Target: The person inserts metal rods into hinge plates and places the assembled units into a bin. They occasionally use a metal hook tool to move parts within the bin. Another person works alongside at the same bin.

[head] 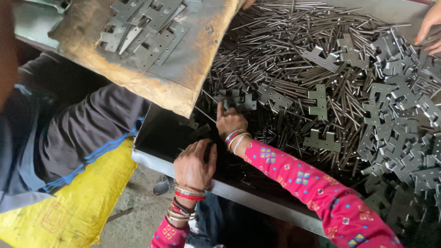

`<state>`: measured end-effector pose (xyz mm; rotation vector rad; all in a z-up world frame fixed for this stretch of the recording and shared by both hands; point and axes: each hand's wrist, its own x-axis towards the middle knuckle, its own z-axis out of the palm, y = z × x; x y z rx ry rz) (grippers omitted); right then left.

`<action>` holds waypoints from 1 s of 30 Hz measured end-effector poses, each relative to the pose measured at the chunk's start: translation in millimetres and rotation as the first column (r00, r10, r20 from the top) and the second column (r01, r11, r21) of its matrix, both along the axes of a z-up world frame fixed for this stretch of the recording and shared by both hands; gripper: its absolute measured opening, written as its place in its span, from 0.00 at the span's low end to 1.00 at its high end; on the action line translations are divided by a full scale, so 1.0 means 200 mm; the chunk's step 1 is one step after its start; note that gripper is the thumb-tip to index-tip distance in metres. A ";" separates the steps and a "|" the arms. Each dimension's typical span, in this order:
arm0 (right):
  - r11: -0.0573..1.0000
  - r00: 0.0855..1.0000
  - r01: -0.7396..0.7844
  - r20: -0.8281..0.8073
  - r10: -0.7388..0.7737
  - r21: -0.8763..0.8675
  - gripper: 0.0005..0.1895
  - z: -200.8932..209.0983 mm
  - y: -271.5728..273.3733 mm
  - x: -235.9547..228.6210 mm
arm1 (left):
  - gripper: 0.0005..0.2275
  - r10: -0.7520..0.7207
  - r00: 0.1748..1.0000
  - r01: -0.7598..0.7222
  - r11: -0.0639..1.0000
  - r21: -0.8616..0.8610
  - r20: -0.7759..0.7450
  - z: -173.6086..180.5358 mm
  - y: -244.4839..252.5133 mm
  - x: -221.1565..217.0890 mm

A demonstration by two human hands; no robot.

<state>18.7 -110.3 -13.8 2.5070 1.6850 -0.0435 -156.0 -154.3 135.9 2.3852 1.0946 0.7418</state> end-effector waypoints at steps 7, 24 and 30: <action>0.980 0.889 -0.192 0.414 0.195 -0.049 0.33 0.36 -0.38 0.30 | 0.08 -0.012 1.000 0.012 1.000 0.002 0.012 0.00 0.04 -0.04; 0.984 0.860 -0.164 0.478 0.178 -0.071 0.36 0.98 -0.84 0.38 | 0.08 0.003 1.000 -0.002 1.000 0.020 -0.024 -0.01 0.03 -0.02; 1.000 0.921 0.001 0.390 -0.013 0.031 0.27 0.38 0.04 0.08 | 0.08 0.024 1.000 -0.024 1.000 0.000 0.007 0.00 0.02 -0.03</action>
